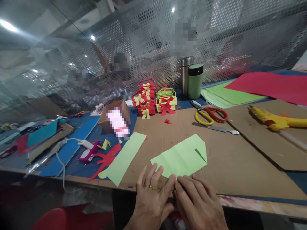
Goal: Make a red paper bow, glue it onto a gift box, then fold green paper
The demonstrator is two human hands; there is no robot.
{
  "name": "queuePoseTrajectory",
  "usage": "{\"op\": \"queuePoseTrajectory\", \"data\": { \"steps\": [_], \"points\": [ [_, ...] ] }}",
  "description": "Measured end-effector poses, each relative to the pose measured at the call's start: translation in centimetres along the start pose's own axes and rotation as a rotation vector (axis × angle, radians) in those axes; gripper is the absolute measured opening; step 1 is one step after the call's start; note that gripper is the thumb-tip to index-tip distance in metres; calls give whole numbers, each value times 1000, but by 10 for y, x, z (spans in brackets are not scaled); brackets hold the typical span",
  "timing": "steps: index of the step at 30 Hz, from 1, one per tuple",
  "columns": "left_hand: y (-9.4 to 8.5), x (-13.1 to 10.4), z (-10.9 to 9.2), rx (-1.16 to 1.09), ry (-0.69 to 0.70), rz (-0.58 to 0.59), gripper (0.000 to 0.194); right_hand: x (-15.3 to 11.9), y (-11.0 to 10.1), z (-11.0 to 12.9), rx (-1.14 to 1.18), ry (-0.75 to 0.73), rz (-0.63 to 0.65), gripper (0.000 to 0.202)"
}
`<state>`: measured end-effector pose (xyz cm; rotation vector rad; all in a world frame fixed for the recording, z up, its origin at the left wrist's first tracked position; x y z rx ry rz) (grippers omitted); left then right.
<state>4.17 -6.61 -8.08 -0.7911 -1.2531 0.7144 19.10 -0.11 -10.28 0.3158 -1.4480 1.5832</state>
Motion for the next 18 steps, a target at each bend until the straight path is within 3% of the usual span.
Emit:
{"op": "queuePoseTrajectory", "data": {
  "steps": [12,18],
  "points": [
    [-7,3,-5,-4,-49,-56,54,8,-3,2,-89,-64,-1,23],
    [-5,1,-10,34,15,11,45,13,-7,5,-79,-48,-22,21]
  ]
}}
Point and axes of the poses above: each hand's wrist, its own x-axis towards the middle knuckle, its own y-axis out of the palm, z = x × y, the point moved 3 cm from there along x, towards the middle knuckle, and after that the axes turned 4 degrees about z, right-handed, at the moved point
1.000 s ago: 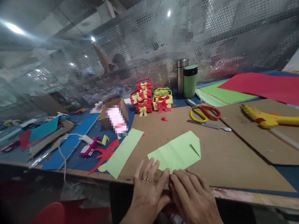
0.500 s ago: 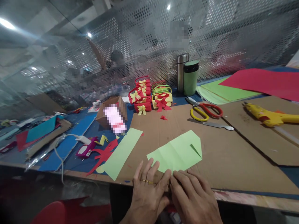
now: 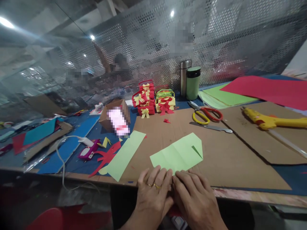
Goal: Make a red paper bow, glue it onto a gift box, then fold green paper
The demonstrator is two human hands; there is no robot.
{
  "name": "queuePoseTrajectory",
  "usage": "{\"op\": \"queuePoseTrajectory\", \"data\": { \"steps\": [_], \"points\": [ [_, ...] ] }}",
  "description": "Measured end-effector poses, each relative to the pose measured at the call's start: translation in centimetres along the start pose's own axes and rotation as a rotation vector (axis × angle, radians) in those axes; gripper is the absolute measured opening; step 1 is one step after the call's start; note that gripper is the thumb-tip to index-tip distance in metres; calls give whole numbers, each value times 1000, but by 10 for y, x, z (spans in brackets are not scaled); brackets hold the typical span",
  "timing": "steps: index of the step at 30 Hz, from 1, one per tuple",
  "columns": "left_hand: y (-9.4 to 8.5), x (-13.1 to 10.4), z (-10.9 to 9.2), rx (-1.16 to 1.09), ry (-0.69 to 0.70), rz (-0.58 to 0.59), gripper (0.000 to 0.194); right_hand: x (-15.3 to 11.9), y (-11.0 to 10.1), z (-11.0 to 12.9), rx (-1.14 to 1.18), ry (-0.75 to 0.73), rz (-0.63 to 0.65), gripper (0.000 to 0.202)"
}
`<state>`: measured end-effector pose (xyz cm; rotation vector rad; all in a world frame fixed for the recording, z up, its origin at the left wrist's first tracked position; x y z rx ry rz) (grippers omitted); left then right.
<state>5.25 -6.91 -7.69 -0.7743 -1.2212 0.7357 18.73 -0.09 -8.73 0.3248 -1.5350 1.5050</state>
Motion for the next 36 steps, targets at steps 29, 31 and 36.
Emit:
{"op": "queuePoseTrajectory", "data": {
  "steps": [29,31,36],
  "points": [
    [12,2,-7,-6,-51,-122,35,8,-3,7,-6,19,23,21],
    [14,3,-6,4,-63,-154,35,7,0,5,-2,-10,6,21],
    [13,4,-1,-23,-37,-134,47,9,3,4,-10,-54,-31,22]
  ]
}}
Point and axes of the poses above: each hand's wrist, its own x-axis towards the middle knuckle, its own y-axis out of the palm, z = x × y, the point moved 3 cm from there along x, towards the middle knuckle, and after that the axes turned 4 degrees about z, right-handed, at the moved point
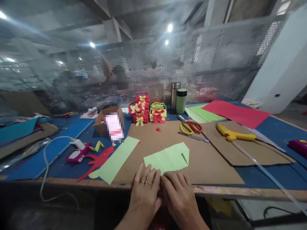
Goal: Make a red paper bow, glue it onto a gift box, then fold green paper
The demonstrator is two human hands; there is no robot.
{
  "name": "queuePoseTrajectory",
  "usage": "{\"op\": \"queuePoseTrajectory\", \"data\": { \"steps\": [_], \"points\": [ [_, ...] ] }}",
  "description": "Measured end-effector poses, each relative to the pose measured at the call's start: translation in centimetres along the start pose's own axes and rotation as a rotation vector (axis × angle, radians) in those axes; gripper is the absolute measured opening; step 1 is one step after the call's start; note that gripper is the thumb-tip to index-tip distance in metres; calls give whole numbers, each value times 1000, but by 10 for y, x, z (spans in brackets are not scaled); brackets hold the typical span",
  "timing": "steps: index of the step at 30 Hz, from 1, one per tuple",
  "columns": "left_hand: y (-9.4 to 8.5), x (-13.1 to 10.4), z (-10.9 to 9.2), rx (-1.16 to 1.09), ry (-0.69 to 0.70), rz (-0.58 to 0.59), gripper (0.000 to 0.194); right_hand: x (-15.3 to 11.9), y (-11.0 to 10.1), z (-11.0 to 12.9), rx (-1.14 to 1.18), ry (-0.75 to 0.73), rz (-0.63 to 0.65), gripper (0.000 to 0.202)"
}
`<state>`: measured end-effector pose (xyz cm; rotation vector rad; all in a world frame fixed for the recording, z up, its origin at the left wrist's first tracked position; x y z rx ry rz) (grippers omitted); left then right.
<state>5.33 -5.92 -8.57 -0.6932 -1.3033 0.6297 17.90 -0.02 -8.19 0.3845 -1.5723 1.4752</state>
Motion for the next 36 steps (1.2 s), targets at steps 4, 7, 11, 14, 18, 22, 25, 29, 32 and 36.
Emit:
{"op": "queuePoseTrajectory", "data": {
  "steps": [4,7,11,14,18,22,25,29,32,36],
  "points": [
    [-6,3,17,-39,35,136,67,2,-5,3,15,8,15,19],
    [-10,6,32,-106,87,237,78,3,-10,3,-9,21,24,18],
    [-11,10,42,-170,129,276,83,2,-11,1,-17,32,44,18],
    [-11,11,44,-192,138,288,79,0,-10,-1,-22,35,70,20],
    [-12,15,44,-207,123,338,75,-3,-9,-1,-48,56,95,22],
    [-12,23,44,-168,129,357,86,-5,-9,0,-54,72,106,22],
    [-10,29,45,-162,136,368,97,-5,-10,0,-45,78,110,22],
    [-8,35,45,-179,136,374,98,-4,-12,0,-38,93,119,23],
    [-6,35,45,-193,109,380,100,-1,-15,1,-34,124,142,23],
    [-7,32,48,-245,87,469,102,8,-19,4,-41,156,254,26]
  ]
}}
Point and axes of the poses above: each hand's wrist, its own x-axis towards the middle knuckle, its own y-axis out of the palm, z = x × y, the point moved 3 cm from there along x, towards the middle knuckle, and after that the axes turned 4 degrees about z, right-handed, at the moved point
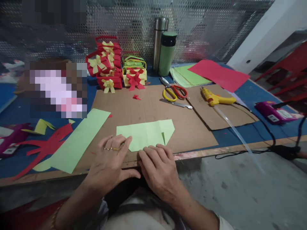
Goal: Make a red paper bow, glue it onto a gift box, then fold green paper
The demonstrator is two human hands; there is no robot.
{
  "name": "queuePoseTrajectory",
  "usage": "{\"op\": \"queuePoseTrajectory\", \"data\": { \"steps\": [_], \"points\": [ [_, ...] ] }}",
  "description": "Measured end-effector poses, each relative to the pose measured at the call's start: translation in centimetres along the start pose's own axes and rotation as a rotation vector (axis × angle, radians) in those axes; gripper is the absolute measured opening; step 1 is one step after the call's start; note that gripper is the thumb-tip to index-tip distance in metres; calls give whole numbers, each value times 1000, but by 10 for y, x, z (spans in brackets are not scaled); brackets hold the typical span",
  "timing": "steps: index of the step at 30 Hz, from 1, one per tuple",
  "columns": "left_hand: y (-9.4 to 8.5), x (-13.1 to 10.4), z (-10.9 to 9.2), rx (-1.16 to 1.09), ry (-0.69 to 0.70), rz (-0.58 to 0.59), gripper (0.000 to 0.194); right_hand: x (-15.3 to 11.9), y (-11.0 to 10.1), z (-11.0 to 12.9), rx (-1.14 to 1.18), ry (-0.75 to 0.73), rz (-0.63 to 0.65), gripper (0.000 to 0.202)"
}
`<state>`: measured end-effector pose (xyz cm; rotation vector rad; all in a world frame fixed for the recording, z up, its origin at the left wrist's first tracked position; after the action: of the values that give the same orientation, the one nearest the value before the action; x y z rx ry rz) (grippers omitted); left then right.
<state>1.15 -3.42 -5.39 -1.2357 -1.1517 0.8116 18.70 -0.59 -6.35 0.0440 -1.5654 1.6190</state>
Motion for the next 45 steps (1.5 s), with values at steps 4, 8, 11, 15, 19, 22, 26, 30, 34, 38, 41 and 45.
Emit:
{"op": "queuePoseTrajectory", "data": {
  "steps": [4,8,11,15,19,22,26,30,34,38,41,45],
  "points": [
    [-6,-3,5,-67,-20,43,93,10,-4,3,-119,-72,142,30],
    [-9,-3,7,-86,-17,34,86,20,-6,2,-174,-122,193,27],
    [-8,-3,7,-100,-11,17,80,23,-6,4,-174,-150,197,26],
    [-6,-2,7,-101,2,-13,76,24,-3,15,-131,-261,171,26],
    [-9,0,7,-127,-7,-25,61,24,4,19,-113,-313,164,29],
    [-12,7,9,-176,-60,-32,41,22,6,12,-70,-276,162,34],
    [-15,21,12,-152,-162,-1,25,17,8,2,-22,-211,133,26],
    [-19,31,9,-122,-207,88,16,12,9,2,-24,-196,34,23],
    [-27,34,4,-19,-195,227,14,10,9,1,26,-209,-47,23],
    [-32,36,6,0,-127,275,12,9,10,-2,42,-206,-44,26],
    [-30,37,12,-43,-92,263,12,8,11,-3,69,-204,-43,28],
    [-27,38,19,-87,-102,287,12,10,9,-1,69,-201,-27,23]
  ]
}}
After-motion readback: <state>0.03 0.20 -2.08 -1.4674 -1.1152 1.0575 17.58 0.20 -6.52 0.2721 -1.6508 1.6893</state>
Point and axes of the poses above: each hand's wrist, its own x-axis towards the middle knuckle, its own y-axis out of the palm, z = x × y, the point moved 3 cm from there along x, towards the middle knuckle, and after that the axes turned 4 degrees about z, right-handed, at the moved point
